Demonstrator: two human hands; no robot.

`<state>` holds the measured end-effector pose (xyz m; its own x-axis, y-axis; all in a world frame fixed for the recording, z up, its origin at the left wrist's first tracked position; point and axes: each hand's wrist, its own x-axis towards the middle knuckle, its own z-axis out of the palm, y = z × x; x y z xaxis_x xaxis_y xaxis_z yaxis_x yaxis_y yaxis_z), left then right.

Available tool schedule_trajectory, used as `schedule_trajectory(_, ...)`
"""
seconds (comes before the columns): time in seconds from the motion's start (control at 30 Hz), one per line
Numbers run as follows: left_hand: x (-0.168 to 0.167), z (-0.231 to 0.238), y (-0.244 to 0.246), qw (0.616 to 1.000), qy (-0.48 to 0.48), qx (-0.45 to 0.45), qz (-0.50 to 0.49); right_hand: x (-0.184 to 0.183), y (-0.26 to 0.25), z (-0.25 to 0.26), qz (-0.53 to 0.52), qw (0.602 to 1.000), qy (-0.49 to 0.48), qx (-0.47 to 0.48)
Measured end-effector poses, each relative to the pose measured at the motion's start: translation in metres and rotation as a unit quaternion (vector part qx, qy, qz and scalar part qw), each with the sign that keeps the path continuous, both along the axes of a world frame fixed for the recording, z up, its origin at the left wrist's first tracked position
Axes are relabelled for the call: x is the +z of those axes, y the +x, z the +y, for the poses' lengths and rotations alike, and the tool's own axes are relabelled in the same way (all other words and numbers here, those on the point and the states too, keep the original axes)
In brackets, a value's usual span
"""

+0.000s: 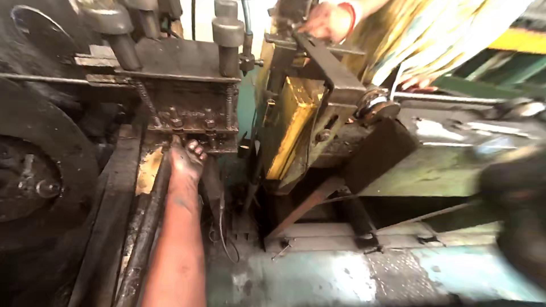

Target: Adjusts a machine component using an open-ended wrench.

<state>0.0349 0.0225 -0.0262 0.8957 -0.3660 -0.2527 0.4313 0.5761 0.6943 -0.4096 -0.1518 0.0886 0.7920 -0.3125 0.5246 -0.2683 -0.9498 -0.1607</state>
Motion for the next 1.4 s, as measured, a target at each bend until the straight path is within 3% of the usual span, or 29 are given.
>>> schedule_trajectory(0.07, 0.000, 0.000, 0.001, 1.000, -0.001, 0.000, 0.001, -0.025, 0.060, 0.072, 0.035, 0.972, 0.229, 0.037)
schedule_trajectory(0.13, 0.006, 0.001, -0.003, 0.999, 0.050, 0.010, 0.009, -0.041, 0.138, 0.106, 0.122, 0.840, 0.526, 0.049)
schedule_trajectory(0.17, 0.012, 0.004, -0.006, 0.996, 0.093, 0.009, 0.010, -0.049, 0.178, 0.108, 0.155, 0.784, 0.600, 0.048)
schedule_trajectory(0.2, 0.018, 0.006, -0.009, 0.990, 0.140, 0.016, 0.015, -0.058, 0.213, 0.107, 0.177, 0.755, 0.630, 0.048)
schedule_trajectory(0.37, 0.046, 0.035, -0.009, 0.979, 0.201, 0.030, 0.006, -0.065, 0.320, 0.108, 0.208, 0.759, 0.617, 0.010)
schedule_trajectory(0.47, 0.048, 0.048, -0.003, 0.979, 0.205, 0.001, -0.010, -0.053, 0.339, 0.101, 0.211, 0.782, 0.586, -0.001)
schedule_trajectory(0.63, 0.055, 0.047, -0.006, 0.975, 0.218, 0.009, -0.026, -0.035, 0.352, 0.087, 0.213, 0.777, 0.593, -0.006)
schedule_trajectory(0.77, 0.055, 0.045, -0.006, 0.969, 0.244, 0.006, -0.041, -0.041, 0.345, 0.102, 0.167, 0.748, 0.643, -0.005)
schedule_trajectory(0.87, 0.055, 0.057, 0.003, 0.959, 0.274, -0.040, -0.055, -0.064, 0.343, 0.156, 0.059, 0.673, 0.737, 0.018)
schedule_trajectory(0.93, 0.065, 0.067, 0.005, 0.932, 0.346, -0.061, -0.084, -0.073, 0.357, 0.193, -0.008, 0.643, 0.766, 0.004)
schedule_trajectory(1.07, 0.098, 0.083, -0.002, 0.840, 0.507, -0.040, -0.187, -0.080, 0.384, 0.236, -0.089, 0.620, 0.779, -0.026)
schedule_trajectory(1.17, 0.105, 0.092, -0.003, 0.786, 0.571, -0.061, -0.231, -0.069, 0.404, 0.257, -0.089, 0.621, 0.777, -0.056)
schedule_trajectory(1.27, 0.104, 0.094, -0.005, 0.729, 0.621, -0.114, -0.262, -0.074, 0.417, 0.270, -0.063, 0.656, 0.751, -0.038)
schedule_trajectory(1.33, 0.105, 0.092, -0.007, 0.710, 0.632, -0.139, -0.276, -0.063, 0.381, 0.261, -0.030, 0.589, 0.808, -0.012)
schedule_trajectory(1.4, 0.101, 0.088, 0.000, 0.718, 0.625, -0.137, -0.274, -0.072, 0.345, 0.244, -0.004, 0.542, 0.840, 0.021)
